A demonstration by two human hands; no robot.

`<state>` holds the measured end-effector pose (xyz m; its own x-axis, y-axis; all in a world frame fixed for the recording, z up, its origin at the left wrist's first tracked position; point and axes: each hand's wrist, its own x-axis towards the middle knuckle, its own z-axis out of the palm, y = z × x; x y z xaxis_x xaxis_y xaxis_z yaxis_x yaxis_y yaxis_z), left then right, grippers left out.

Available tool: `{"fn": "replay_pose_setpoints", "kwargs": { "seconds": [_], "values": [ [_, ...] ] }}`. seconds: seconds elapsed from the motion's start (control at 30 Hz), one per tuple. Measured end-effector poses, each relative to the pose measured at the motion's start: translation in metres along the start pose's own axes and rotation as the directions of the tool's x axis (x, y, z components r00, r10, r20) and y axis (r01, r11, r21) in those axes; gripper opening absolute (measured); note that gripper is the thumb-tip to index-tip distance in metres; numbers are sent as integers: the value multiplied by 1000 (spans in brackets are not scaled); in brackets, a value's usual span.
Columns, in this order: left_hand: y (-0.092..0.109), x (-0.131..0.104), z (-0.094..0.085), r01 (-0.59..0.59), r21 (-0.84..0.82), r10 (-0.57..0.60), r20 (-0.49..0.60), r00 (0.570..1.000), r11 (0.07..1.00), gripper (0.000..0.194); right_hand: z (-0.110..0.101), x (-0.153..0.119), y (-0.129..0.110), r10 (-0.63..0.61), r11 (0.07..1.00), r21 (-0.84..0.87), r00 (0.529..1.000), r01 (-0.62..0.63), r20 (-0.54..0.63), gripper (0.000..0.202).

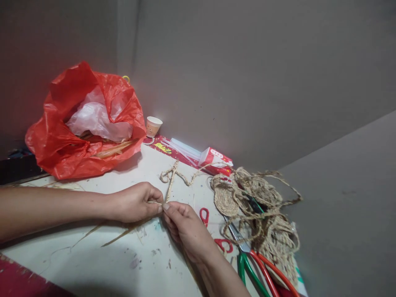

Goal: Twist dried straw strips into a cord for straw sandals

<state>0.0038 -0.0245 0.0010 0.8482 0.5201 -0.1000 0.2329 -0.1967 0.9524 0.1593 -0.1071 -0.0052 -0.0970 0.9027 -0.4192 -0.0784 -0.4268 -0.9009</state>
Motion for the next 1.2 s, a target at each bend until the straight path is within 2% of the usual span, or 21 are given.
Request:
{"fn": "replay_pose_setpoints", "kwargs": {
  "seconds": [0.1, 0.2, 0.3, 0.43, 0.53, 0.67, 0.73, 0.8, 0.83, 0.87, 0.9, 0.93, 0.97, 1.03, 1.1, 1.2],
  "values": [
    [5, -5, -2, 61, 0, -61, 49, 997, 998, 17, 7, -1, 1, -17, 1000, -7, 996, 16, -90, 42],
    [12, -9, 1, 177, -95, -163, 138, 977, 980, 19, 15, -3, 1, -36, 999, 10, 983, 38, -178, 39],
    [15, -14, 11, 249, -171, -227, 137, 964, 953, 12, 23, -5, 2, -15, 993, 114, 978, 39, -209, 43],
    [9, -20, 29, 184, -111, -184, 13, 983, 977, 7, 29, -7, 4, 6, 977, 212, 985, 31, -175, 46],
    [4, -21, 34, 126, -31, -127, -64, 990, 992, 12, 29, -7, 6, -13, 975, 214, 985, 51, -174, 40],
    [11, -17, 14, 135, 102, -128, -64, 990, 986, 18, 23, -6, 4, -35, 972, 225, 990, 65, -136, 36],
    [16, -13, 0, 87, 159, -56, -195, 979, 983, 20, 20, -6, 3, -51, 967, 243, 993, 76, -107, 35],
    [17, -7, -7, -10, 147, 62, -360, 931, 989, 21, 17, -5, 2, -69, 966, 244, 994, 86, -81, 34],
    [15, -4, -8, -41, 95, 75, -387, 919, 995, 22, 16, -5, 2, -75, 967, 239, 995, 88, -66, 33],
    [12, -1, -6, -37, 4, 36, -339, 940, 999, 21, 15, -4, 2, -77, 969, 232, 996, 87, -52, 33],
    [7, 1, -2, 25, -112, -50, -227, 973, 993, 19, 14, -3, 3, -78, 971, 223, 996, 85, -40, 34],
    [2, 4, 3, 111, -207, -134, -102, 986, 972, 18, 14, -3, 3, -75, 973, 215, 997, 79, -26, 34],
    [-3, 5, 8, 140, -245, -155, -42, 987, 959, 17, 13, -2, 3, -67, 976, 208, 998, 68, -11, 35],
    [-11, 7, 14, 94, -246, -110, -49, 993, 965, 17, 12, -1, 3, -44, 981, 189, 999, 39, 22, 34],
    [-14, 7, 14, 13, -164, -29, -96, 995, 986, 17, 8, -1, 2, -13, 987, 162, 999, 6, 43, 33],
    [-11, 7, 6, -18, -74, 16, -27, 999, 997, 23, 1, -1, 0, 24, 995, 93, 999, -28, 46, 32]
  ]
}}
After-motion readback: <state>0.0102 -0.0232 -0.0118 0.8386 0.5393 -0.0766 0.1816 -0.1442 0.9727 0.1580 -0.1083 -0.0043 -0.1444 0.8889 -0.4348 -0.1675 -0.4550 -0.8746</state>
